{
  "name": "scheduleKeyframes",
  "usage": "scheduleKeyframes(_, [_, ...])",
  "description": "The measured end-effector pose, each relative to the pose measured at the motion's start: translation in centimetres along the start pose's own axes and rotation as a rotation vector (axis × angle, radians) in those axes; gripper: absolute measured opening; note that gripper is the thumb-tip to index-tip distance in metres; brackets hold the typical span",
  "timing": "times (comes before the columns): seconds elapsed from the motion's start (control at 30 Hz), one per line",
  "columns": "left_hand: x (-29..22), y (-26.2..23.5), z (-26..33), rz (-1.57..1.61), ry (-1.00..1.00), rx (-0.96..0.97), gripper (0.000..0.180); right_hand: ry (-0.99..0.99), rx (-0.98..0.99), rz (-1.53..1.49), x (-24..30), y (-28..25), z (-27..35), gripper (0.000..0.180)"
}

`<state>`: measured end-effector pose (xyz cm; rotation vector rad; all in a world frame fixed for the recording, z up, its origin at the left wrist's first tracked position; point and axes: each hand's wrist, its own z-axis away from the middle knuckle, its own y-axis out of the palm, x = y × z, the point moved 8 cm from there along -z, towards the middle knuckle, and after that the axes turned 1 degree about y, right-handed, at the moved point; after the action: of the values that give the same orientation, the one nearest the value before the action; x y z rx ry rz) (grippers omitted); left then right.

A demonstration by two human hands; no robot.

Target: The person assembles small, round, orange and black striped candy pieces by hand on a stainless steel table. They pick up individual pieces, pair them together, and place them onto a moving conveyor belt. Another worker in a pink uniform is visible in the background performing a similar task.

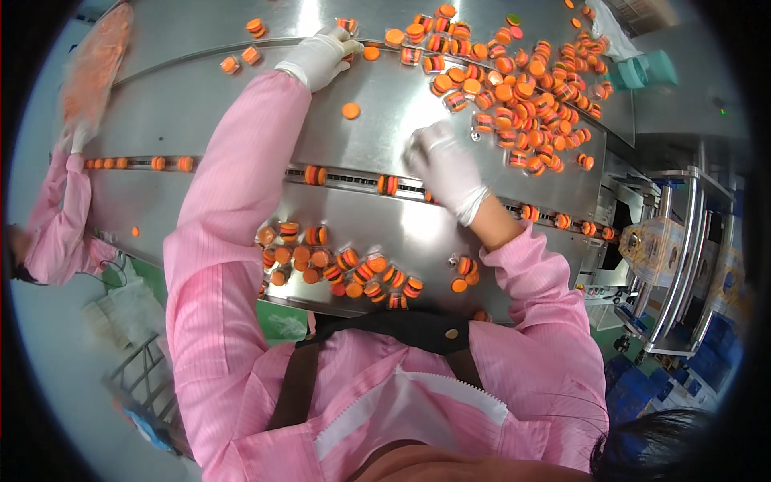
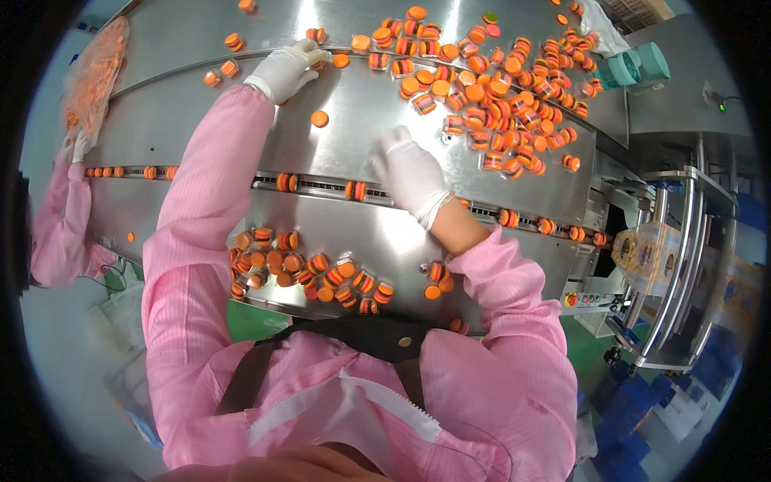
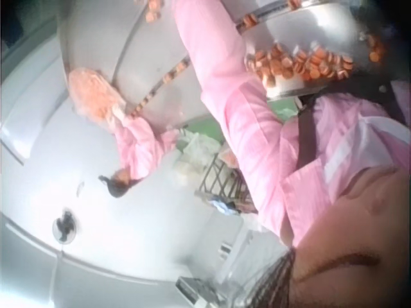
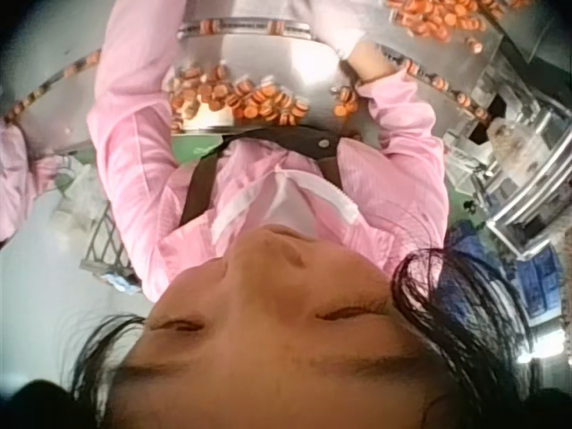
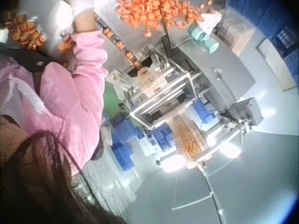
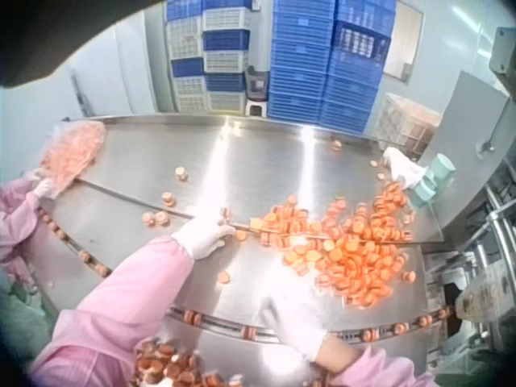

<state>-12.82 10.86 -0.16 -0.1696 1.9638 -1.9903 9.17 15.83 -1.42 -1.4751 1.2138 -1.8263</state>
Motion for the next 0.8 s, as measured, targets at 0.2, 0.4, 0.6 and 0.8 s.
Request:
scheduleKeyframes(0.2, [0.2,1.5,2.0,0.23,-0.117,0.061,0.029,0.119,-0.066,0.29,-4.1,-3.6,-4.6,0.039])
scheduleKeyframes(0.4, [4.6,-2.8,14.5,1.202,-0.443,-0.298,0.031,0.142,0.312,0.203,-4.4,-1.0,-6.6,0.045])
scheduleKeyframes(0.6, [8.6,-1.5,32.3,1.271,-0.804,-0.629,0.025,0.024,0.134,0.129,-3.0,-0.4,-4.0,0.026])
scheduleKeyframes(0.8, [1.2,1.1,43.6,1.463,-0.882,-0.868,0.023,0.07,-0.044,-0.752,-3.9,-0.1,0.0,0.018])
